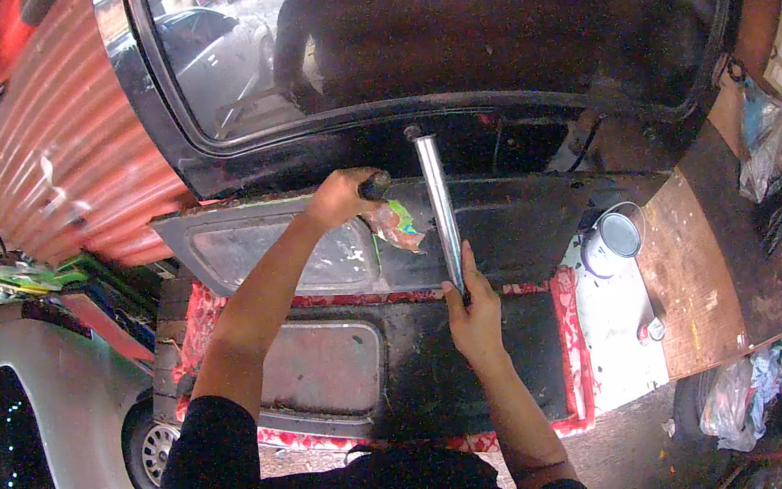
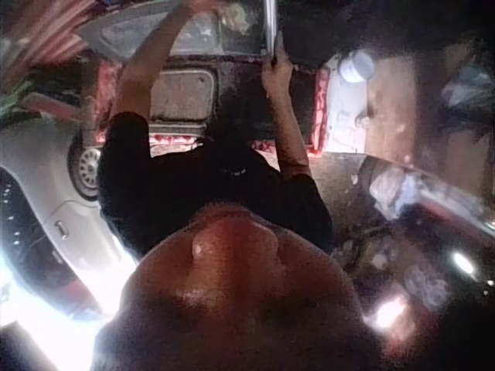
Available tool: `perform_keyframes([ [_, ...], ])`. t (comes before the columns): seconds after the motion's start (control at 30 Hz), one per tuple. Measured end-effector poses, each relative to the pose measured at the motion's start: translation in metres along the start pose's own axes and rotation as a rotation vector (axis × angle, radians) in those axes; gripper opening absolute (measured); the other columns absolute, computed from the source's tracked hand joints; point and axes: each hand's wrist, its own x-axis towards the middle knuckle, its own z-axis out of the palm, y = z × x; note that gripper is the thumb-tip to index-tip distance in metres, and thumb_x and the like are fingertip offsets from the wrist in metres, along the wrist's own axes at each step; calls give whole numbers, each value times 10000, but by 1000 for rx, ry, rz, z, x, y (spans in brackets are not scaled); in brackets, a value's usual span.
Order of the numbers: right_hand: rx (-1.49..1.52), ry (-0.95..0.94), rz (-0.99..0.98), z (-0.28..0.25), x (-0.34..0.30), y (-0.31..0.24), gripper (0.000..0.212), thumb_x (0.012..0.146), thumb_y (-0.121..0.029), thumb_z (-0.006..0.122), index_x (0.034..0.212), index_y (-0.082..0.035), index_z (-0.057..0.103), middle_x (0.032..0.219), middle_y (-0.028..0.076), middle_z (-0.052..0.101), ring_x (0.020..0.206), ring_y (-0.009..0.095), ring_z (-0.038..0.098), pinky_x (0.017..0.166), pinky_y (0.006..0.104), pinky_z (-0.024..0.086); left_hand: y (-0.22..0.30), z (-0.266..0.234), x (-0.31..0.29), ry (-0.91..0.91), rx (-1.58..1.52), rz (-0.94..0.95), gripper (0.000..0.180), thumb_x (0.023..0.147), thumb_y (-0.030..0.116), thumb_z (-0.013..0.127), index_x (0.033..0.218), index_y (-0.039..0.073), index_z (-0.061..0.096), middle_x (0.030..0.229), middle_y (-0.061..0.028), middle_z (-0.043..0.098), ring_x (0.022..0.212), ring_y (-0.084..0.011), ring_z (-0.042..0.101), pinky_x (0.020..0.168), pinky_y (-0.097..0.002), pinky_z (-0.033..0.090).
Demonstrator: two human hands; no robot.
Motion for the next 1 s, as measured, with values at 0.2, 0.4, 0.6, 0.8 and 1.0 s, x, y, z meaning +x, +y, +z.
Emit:
perform_keyframes([
  [0.2, 6, 67, -97, 9, -5, 14, 615, 931, -51, 602, 1499, -41, 365, 1110, 223, 657, 965, 284, 656, 880, 346, 491, -3, 1, 0, -88, 92, 8, 702, 679, 353, 825, 1252, 7, 614, 1133, -211, 675, 1023, -354, 663, 918, -387, 511],
  [0.4, 17, -20, -10, 0, -4, 1, 636, 928, -61, 610, 1506, -47, 345, 1193, 277, 625, 1077, 366, 641, 910, 391, 483, 2, 1, -3, -87, 89, 0, 675, 678, 347, 825, 1226, 4, 632, 1135, -219, 671, 1020, -370, 658, 912, -398, 513],
  [0.6, -122, -181, 85, 21, 8, 18, 626, 930, -63, 611, 1500, -43, 353, 1328, 248, 575, 1164, 365, 609, 970, 339, 454, 1, -2, 0, -79, 117, -80, 684, 652, 349, 855, 1184, -23, 641, 1108, -217, 683, 978, -341, 682, 903, -390, 516],
  [0.8, -5, 28, 44, 7, -12, 26, 624, 944, -70, 592, 1515, -73, 341, 1211, 211, 643, 1030, 254, 649, 858, 323, 487, 7, -16, -11, 122, -133, -272, 658, 648, 286, 870, 1178, -32, 644, 1058, -207, 706, 934, -260, 696, 888, -354, 518],
  [1.0, 127, -49, 242, 0, -10, 17, 630, 929, -20, 584, 1508, -39, 335, 1343, 259, 567, 1238, 298, 574, 1010, 331, 425, -3, -5, -18, 163, 39, -171, 618, 674, 264, 857, 1183, -15, 645, 1071, -204, 702, 949, -291, 696, 883, -345, 520],
])
